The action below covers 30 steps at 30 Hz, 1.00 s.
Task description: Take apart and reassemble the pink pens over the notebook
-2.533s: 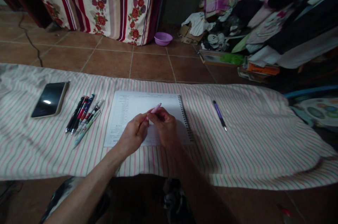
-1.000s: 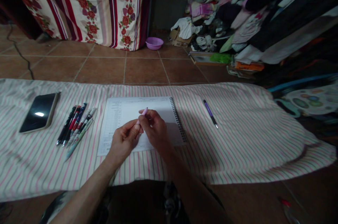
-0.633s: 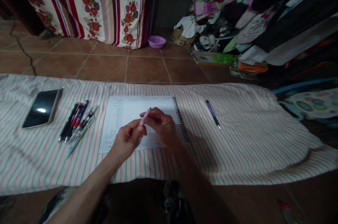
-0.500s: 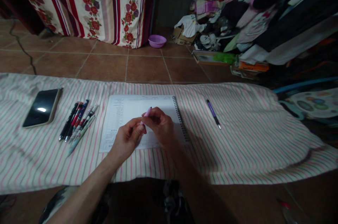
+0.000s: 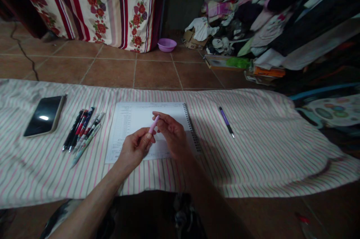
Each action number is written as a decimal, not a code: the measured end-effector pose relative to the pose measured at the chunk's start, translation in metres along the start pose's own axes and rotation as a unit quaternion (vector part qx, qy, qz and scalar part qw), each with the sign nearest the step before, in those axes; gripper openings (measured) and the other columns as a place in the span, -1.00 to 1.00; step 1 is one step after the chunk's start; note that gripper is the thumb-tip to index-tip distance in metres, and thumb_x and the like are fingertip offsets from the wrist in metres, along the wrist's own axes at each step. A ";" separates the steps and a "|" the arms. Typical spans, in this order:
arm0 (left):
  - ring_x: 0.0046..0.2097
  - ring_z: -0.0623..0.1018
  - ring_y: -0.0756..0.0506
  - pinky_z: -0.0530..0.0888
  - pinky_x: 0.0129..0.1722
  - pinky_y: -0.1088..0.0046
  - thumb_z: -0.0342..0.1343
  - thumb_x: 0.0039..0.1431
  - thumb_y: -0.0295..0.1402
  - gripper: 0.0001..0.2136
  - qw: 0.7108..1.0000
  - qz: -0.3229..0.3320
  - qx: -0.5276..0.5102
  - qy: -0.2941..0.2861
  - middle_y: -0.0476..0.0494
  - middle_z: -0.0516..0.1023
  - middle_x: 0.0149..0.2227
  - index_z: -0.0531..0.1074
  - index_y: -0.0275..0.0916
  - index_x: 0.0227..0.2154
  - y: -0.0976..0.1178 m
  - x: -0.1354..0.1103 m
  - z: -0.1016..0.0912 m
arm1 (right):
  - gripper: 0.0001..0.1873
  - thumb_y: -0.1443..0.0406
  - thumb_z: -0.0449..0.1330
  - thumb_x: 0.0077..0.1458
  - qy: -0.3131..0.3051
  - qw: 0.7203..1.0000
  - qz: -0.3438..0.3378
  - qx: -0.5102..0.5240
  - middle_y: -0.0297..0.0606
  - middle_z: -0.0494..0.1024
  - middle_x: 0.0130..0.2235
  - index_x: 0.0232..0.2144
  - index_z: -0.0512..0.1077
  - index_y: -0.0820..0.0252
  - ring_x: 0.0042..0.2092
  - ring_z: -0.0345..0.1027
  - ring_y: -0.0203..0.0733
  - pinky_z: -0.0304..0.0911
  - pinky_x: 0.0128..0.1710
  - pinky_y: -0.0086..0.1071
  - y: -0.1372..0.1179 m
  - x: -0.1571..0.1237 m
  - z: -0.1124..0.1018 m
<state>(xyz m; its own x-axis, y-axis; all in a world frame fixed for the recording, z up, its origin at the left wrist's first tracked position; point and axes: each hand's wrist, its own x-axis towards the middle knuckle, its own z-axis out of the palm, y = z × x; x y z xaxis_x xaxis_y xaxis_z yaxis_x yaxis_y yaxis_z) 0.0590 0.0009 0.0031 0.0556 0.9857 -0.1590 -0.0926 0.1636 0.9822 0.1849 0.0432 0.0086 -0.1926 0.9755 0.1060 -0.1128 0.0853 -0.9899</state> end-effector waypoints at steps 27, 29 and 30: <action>-0.66 0.15 0.13 0.03 -0.66 0.56 0.16 0.00 -0.16 -0.73 0.999 -0.022 -0.049 -0.009 0.08 0.26 -0.65 0.39 -0.31 -0.43 -0.001 -0.002 0.000 | -0.80 0.18 0.19 0.01 -0.039 0.998 -0.001 0.044 -0.35 0.54 -0.17 -0.26 0.51 -0.02 -0.11 0.37 -0.22 0.28 -0.09 -0.27 0.002 0.004 -0.009; -0.66 0.15 0.13 0.04 -0.67 0.56 0.16 0.00 -0.16 -0.73 0.999 -0.018 -0.047 -0.008 0.07 0.27 -0.64 0.40 -0.31 -0.43 -0.001 -0.002 0.000 | -0.87 0.23 0.22 -0.02 -0.030 0.998 -0.007 0.052 -0.37 0.54 -0.20 -0.36 0.54 -0.02 -0.09 0.35 -0.22 0.25 -0.04 -0.27 0.002 0.004 -0.010; -0.66 0.16 0.13 0.04 -0.67 0.56 0.16 0.00 -0.16 -0.73 0.999 -0.016 -0.043 -0.006 0.07 0.29 -0.64 0.40 -0.31 -0.43 -0.001 -0.002 0.000 | -0.90 0.25 0.24 -0.04 -0.025 0.998 -0.009 0.063 -0.37 0.54 -0.22 -0.39 0.54 -0.01 -0.11 0.36 -0.23 0.25 -0.05 -0.28 0.002 0.005 -0.010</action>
<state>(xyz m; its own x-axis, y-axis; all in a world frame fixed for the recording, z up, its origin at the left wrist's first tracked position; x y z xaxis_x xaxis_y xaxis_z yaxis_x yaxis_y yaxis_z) 0.0586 -0.0010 0.0021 0.0719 0.9794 -0.1887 -0.1752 0.1987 0.9643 0.1932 0.0498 0.0060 -0.2373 0.9625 0.1311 -0.2371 0.0735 -0.9687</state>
